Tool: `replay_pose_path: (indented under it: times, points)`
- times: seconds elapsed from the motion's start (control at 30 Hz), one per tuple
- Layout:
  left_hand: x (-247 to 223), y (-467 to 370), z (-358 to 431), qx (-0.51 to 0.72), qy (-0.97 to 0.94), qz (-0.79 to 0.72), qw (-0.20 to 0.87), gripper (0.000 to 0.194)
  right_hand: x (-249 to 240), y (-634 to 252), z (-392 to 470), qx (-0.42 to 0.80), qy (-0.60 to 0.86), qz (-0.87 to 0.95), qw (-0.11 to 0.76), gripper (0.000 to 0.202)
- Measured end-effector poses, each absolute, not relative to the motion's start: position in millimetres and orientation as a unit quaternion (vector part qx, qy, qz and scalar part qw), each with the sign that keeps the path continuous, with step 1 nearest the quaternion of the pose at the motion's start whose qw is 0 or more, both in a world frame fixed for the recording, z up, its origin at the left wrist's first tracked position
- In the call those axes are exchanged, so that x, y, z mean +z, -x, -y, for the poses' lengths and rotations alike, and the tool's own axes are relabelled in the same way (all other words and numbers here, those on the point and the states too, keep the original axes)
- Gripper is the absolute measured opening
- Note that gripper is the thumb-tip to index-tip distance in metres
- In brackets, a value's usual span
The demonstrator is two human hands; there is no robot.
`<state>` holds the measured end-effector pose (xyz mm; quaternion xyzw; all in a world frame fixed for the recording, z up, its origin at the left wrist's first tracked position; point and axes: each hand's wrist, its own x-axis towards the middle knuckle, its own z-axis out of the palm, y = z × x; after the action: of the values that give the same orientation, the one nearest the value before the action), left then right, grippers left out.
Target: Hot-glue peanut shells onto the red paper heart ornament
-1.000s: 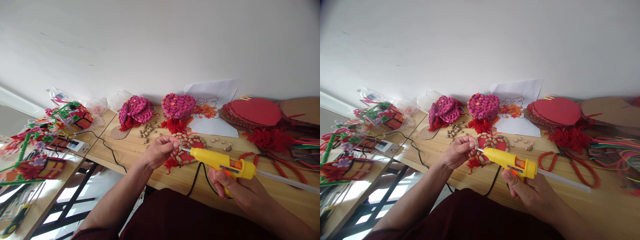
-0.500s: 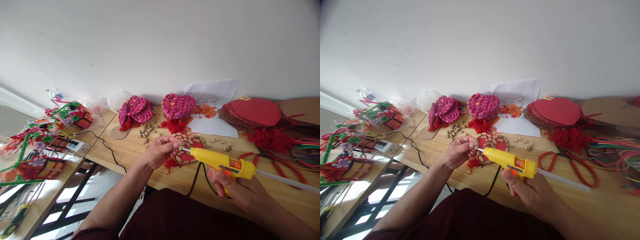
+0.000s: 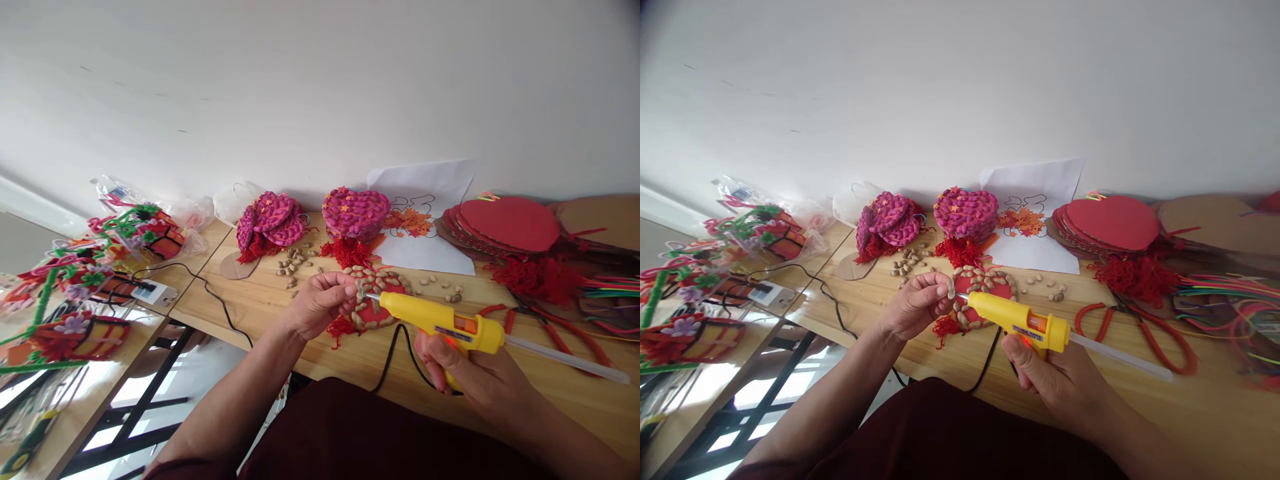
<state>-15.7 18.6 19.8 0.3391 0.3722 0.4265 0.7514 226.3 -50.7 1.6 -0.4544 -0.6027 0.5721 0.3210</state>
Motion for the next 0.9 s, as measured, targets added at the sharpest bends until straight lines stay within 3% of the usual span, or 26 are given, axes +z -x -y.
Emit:
replay_pose_path:
  times: [0.17, 0.33, 0.6, 0.9]
  points:
    - [26, 23, -19, 0.426, -0.387, -0.378, 0.725, 0.028, 6, -223, 39, 0.597, 0.485, 0.532, 0.352, 0.042]
    - [20, 40, -27, 0.400, -0.515, -0.460, 0.602, 0.023, 15, -222, 26, 0.550, 0.542, 0.496, 0.398, 0.041]
    - [0, 42, -24, 0.322, -0.643, -0.518, 0.463, 0.020, 11, -228, 22, 0.588, 0.553, 0.452, 0.379, 0.038]
    - [-2, 39, -2, 0.291, -0.597, -0.518, 0.539, 0.022, -4, -229, 22, 0.602, 0.514, 0.425, 0.439, 0.031]
